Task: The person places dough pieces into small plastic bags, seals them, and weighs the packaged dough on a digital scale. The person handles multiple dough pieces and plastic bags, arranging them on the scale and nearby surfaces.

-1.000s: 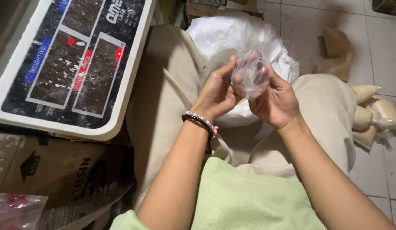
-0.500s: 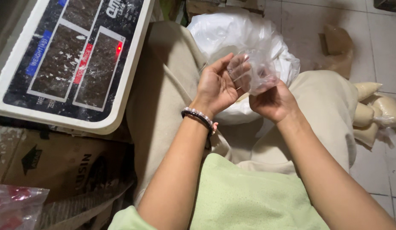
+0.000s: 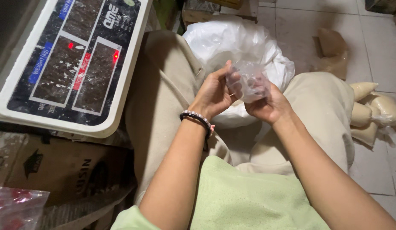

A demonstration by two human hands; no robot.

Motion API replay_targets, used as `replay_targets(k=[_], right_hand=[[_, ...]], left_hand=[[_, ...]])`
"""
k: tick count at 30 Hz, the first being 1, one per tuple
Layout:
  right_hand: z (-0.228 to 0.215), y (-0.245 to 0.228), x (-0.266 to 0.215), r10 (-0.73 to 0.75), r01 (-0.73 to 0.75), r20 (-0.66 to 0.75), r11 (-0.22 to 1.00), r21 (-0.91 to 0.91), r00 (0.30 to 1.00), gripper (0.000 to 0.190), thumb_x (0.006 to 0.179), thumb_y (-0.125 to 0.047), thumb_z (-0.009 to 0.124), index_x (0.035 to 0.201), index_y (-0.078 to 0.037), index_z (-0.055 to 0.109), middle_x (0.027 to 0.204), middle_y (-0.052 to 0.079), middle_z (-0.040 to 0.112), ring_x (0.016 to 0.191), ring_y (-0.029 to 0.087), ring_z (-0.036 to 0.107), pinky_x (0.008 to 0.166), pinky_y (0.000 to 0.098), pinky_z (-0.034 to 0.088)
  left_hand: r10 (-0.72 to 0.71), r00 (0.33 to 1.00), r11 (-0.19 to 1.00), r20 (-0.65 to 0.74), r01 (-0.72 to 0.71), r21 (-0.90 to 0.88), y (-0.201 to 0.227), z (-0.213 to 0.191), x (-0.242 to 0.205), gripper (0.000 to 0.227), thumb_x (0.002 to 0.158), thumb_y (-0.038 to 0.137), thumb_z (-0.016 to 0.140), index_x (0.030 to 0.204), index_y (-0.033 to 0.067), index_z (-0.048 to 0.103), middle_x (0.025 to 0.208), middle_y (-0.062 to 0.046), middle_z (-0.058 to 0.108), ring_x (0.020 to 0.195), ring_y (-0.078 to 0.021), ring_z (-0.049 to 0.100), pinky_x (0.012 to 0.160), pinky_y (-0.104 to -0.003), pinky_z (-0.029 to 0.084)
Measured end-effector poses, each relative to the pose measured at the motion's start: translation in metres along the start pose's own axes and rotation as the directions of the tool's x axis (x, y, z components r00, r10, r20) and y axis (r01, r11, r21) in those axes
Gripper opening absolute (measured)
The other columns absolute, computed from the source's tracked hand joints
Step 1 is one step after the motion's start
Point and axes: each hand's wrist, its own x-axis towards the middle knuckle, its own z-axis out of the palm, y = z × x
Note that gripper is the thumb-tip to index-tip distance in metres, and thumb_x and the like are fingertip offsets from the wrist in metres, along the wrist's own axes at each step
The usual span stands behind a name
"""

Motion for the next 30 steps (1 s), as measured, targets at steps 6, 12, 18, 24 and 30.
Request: replay_targets(k=[6,12,18,24,30], right_hand=[[-0.023,-0.008,0.016,0.041,-0.071,0.199,0.987,0.144,0.979,0.023,0.108,-0.022,0.059,0.121,-0.004,0.064,0.098,0.003,0.070,0.074,0.011,0.068,0.066,0.0260,0.062],[-0.013,0.001,0.012,-0.064,0.073,0.086,0.992,-0.099,0.994,0.035,0.109,-0.038,0.058,0.127,-0.008,0.061,0.107,0.005,0.069,0.095,0.018,0.068,0.086,0.0339,0.059],[0.011,0.012,-0.015,-0.502,0.528,0.214,0.648,-0.548,0.838,0.038,0.103,-0.045,0.058,0.132,-0.021,0.060,0.114,-0.001,0.064,0.116,0.019,0.056,0.097,0.0410,0.047],[0.013,0.020,-0.013,-0.613,0.632,0.570,-0.144,-0.761,0.547,0.022,0.103,-0.030,0.070,0.106,-0.010,0.079,0.113,0.009,0.073,0.126,0.018,0.058,0.111,0.0363,0.044],[0.021,0.026,-0.019,-0.665,0.468,0.467,-0.195,-0.862,0.583,0.031,0.090,-0.017,0.080,0.117,-0.005,0.072,0.098,0.002,0.075,0.087,0.011,0.071,0.081,0.0278,0.056]], left_hand=[[-0.083,0.993,0.997,-0.078,0.083,-0.005,-0.001,0.001,0.000,0.030,0.106,0.038,0.059,0.105,0.0101,0.071,0.079,0.002,0.067,0.073,-0.0074,0.063,0.060,-0.021,0.054],[0.116,0.991,0.967,-0.070,-0.097,0.237,0.000,0.008,-0.005,0.050,0.110,0.050,0.043,0.141,0.0173,0.065,0.088,0.003,0.067,0.071,-0.0057,0.056,0.063,-0.020,0.047],[0.229,0.941,0.863,-0.248,-0.078,0.498,-0.001,0.019,-0.013,0.058,0.104,0.061,0.031,0.146,0.0305,0.057,0.103,-0.003,0.067,0.075,-0.0095,0.056,0.070,-0.026,0.048],[0.234,0.945,0.872,-0.228,-0.100,0.479,-0.001,0.022,-0.013,0.058,0.104,0.060,0.032,0.149,0.0301,0.053,0.092,-0.002,0.066,0.070,-0.0084,0.055,0.063,-0.023,0.048],[0.283,0.953,0.833,-0.111,-0.186,0.522,-0.010,0.004,-0.001,0.058,0.105,0.056,0.040,0.146,0.0191,0.060,0.070,0.005,0.055,0.058,-0.0045,0.049,0.053,-0.021,0.042]])
